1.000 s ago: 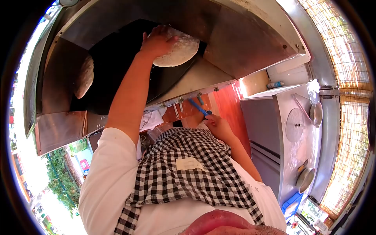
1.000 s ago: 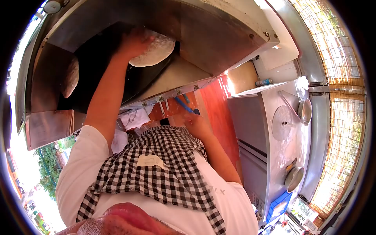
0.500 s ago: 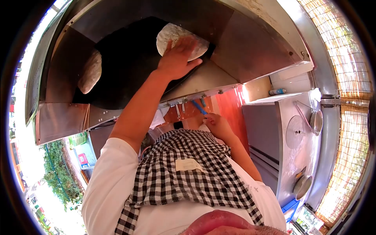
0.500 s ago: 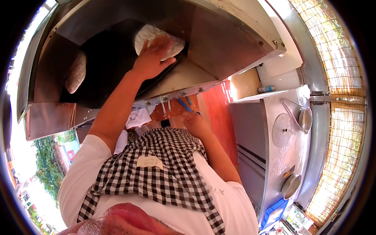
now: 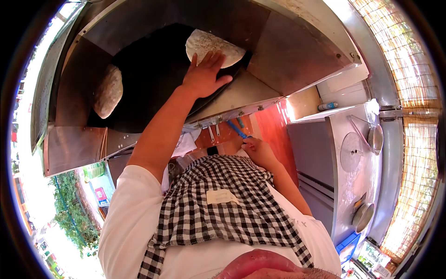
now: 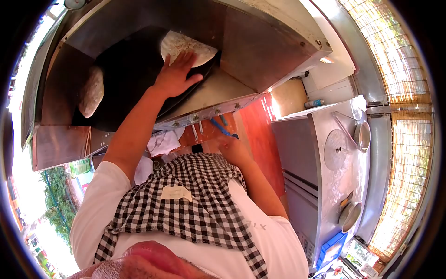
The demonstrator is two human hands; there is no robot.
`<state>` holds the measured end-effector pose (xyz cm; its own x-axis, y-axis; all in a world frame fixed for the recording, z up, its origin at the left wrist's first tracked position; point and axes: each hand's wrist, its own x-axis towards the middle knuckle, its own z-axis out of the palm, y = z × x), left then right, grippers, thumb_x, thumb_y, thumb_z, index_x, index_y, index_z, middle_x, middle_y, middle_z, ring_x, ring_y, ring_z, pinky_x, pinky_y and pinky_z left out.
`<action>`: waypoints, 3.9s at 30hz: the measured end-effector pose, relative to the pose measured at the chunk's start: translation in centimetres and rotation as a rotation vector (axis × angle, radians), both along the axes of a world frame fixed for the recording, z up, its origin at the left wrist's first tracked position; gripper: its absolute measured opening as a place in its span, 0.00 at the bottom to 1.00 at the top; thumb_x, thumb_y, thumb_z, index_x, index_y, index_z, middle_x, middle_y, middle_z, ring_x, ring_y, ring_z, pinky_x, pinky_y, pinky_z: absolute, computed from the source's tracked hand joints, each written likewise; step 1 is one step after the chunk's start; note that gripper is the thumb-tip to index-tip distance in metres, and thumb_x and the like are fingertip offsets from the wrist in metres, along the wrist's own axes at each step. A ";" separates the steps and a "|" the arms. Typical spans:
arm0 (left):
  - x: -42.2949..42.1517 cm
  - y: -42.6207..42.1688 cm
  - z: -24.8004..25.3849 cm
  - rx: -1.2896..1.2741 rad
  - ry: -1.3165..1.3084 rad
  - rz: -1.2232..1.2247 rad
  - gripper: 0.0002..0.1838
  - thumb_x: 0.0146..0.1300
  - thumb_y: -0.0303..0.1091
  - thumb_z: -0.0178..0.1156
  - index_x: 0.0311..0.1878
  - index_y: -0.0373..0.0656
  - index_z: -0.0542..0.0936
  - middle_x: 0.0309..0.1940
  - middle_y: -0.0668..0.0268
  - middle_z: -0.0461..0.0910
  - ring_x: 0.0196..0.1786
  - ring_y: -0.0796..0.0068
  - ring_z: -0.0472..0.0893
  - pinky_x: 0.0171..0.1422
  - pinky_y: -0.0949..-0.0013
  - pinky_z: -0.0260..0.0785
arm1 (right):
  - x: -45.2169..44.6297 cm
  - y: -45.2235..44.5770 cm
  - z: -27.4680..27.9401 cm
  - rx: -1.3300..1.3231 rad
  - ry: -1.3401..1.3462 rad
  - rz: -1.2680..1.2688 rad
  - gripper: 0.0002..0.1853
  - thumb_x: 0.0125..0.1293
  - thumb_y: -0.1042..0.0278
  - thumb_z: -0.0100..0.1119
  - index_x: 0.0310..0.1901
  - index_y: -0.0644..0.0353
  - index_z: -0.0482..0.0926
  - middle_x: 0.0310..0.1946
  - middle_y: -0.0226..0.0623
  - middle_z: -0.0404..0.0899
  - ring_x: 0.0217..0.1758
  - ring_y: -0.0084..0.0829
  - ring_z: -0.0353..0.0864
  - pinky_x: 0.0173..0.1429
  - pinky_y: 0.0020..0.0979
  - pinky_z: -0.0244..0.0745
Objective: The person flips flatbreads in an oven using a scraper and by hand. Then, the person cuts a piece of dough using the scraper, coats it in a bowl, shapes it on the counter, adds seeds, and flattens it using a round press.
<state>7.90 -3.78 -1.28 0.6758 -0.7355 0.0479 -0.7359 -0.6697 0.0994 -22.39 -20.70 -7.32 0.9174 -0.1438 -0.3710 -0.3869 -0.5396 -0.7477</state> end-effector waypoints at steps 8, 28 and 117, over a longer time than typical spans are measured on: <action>2.6 -2.6 0.9 -0.086 -0.006 0.031 0.49 0.76 0.73 0.44 0.87 0.47 0.54 0.88 0.60 0.51 0.90 0.58 0.47 0.90 0.35 0.36 | -0.8 0.3 -0.9 0.003 -0.064 -0.016 0.15 0.72 0.62 0.69 0.53 0.63 0.87 0.40 0.51 0.89 0.44 0.41 0.92 0.49 0.38 0.85; 2.0 -6.7 0.8 -0.088 0.057 -0.094 0.46 0.77 0.71 0.45 0.86 0.49 0.59 0.85 0.59 0.58 0.89 0.61 0.52 0.90 0.35 0.37 | -0.8 0.8 -1.4 -0.006 -0.055 0.006 0.15 0.72 0.62 0.69 0.51 0.65 0.87 0.39 0.52 0.89 0.43 0.44 0.92 0.49 0.39 0.85; -22.6 30.5 0.4 -0.844 -0.131 0.719 0.23 0.68 0.29 0.70 0.66 0.38 0.82 0.66 0.52 0.83 0.65 0.49 0.84 0.68 0.56 0.77 | 18.0 12.2 14.5 0.175 -0.316 0.389 0.17 0.74 0.64 0.68 0.58 0.64 0.85 0.40 0.37 0.88 0.42 0.25 0.88 0.52 0.28 0.81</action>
<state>-14.69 26.75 -0.93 0.8842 0.1267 0.4495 -0.2422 -0.6986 0.6733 -4.43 -8.48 7.19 0.9617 0.2683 -0.0563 0.0751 -0.4554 -0.8871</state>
